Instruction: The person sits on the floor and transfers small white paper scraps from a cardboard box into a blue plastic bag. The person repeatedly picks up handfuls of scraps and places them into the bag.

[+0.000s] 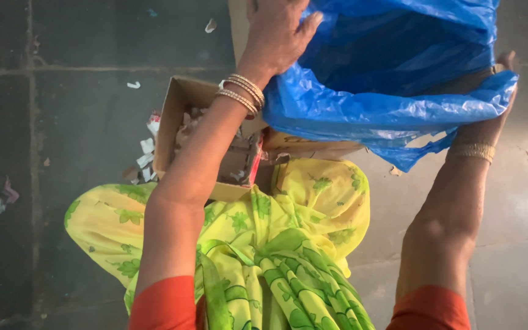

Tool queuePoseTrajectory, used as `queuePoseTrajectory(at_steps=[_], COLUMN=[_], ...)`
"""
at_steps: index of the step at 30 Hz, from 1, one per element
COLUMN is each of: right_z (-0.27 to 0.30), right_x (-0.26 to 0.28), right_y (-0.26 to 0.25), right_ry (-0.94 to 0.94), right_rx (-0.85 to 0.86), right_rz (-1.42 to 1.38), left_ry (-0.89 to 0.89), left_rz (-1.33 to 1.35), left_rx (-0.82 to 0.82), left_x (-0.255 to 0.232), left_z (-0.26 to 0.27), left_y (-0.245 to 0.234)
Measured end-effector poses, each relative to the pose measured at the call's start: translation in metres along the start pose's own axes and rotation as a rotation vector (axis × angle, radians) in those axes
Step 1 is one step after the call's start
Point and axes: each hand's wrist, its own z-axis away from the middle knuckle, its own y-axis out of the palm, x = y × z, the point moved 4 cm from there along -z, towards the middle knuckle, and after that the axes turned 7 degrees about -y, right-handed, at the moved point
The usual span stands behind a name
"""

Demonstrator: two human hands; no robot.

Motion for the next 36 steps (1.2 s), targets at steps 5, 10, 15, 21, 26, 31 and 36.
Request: queuePoseTrajectory(at_steps=[5, 10, 15, 21, 26, 31, 36], right_z=[0.017, 0.074, 0.171, 0.255, 0.265, 0.254, 0.223], right_x=[0.019, 0.040, 0.024, -0.120, -0.230, -0.271, -0.289], right_y=[-0.047, -0.118, -0.121, 0.060, 0.205, 0.225, 0.220], right_ry=[-0.073, -0.260, -0.345, -0.339, -0.269, -0.094, -0.254], right_rx=[-0.110, -0.178, -0.125, 0.461, 0.701, 0.581, 0.484], right_rz=[-0.125, 0.012, -0.092, 0.943, 1.020, 1.198, 1.190], left_ry=[-0.030, -0.216, -0.514, -1.051, -0.834, -0.837, -0.847], left_rz=[0.466, 0.280, -0.093, 0.242, 0.411, 0.769, 0.670], left_rx=[-0.105, -0.032, 0.185, 0.270, 0.242, 0.056, -0.115], left_x=[0.018, 0.078, 0.152, 0.205, 0.208, 0.212, 0.216], left_z=[0.032, 0.125, 0.212, 0.275, 0.287, 0.305, 0.305], left_y=[-0.054, -0.125, -0.148, -0.133, -0.102, -0.088, -0.068])
